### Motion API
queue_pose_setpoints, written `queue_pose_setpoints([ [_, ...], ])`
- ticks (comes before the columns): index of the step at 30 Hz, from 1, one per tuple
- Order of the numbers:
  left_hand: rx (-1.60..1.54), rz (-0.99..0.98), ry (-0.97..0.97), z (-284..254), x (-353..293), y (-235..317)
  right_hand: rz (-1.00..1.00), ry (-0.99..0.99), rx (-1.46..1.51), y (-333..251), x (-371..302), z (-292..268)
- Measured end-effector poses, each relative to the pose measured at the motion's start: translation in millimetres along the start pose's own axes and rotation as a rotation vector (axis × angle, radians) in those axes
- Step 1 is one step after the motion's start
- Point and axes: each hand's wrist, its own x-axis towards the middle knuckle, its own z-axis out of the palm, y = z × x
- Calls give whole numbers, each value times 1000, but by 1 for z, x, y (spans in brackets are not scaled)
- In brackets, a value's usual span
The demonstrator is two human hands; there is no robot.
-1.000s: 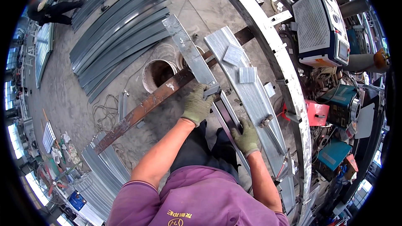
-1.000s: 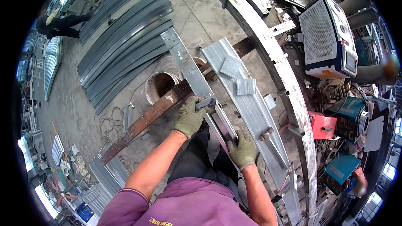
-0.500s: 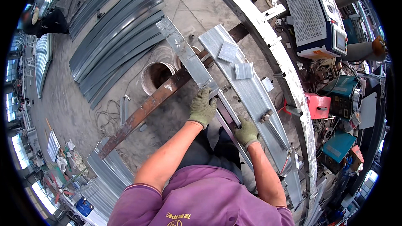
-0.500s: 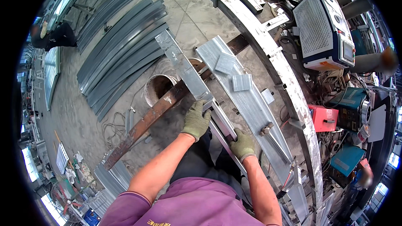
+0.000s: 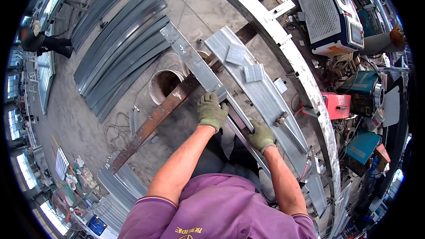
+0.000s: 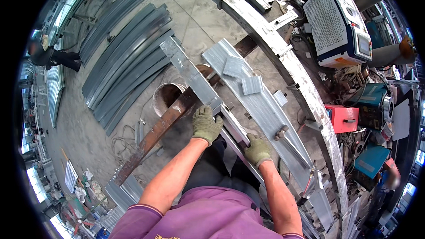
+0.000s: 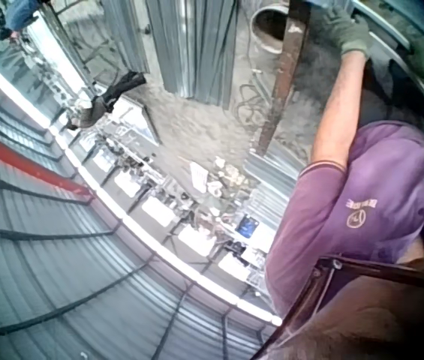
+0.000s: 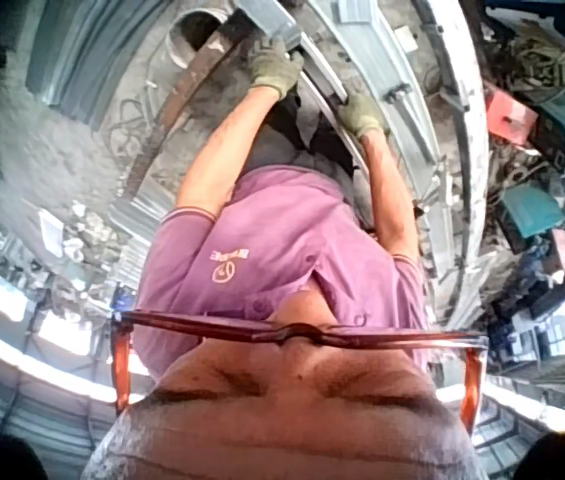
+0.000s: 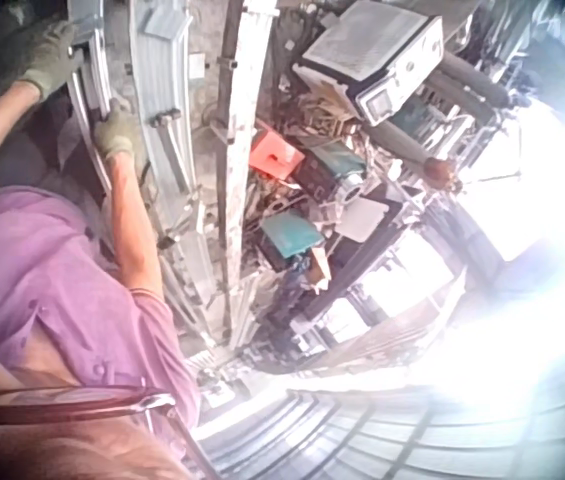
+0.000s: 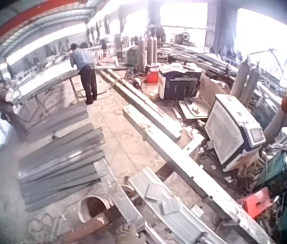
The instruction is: The person picks up a long metal frame and places it on a workbench. They position a small metal piece onto the frame and weld it in place using a handheld welding torch. The person repeats this process with additional metal pieces, welding them to the frame.
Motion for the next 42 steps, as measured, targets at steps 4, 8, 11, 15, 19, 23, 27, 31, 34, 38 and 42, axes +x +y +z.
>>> queue_pose_setpoints([
  [4,7,36,-42,1,1,-4,-83,-131,218,26,1,-8],
  [8,15,43,-26,8,0,-5,93,142,653,79,-19,-11],
  [11,5,-8,-51,3,0,-4,372,474,-19,127,-30,-8],
  [15,6,-13,-59,-1,0,-2,602,368,-207,188,-31,18],
  [19,64,39,-43,2,4,1,610,320,-197,238,-15,44],
  [23,-51,-11,-41,0,0,-7,360,357,-310,243,-14,27],
  [27,9,29,71,20,-3,-17,247,443,-26,211,-36,-4],
  [31,2,13,46,10,0,-5,157,385,254,146,-41,-19],
  [34,20,-32,-26,11,1,-6,-22,361,480,71,-44,-31],
  [38,7,-17,-7,13,0,-8,-326,407,583,-25,-37,-43],
  [42,30,-26,40,19,1,-4,-165,217,365,-37,-9,-35],
])
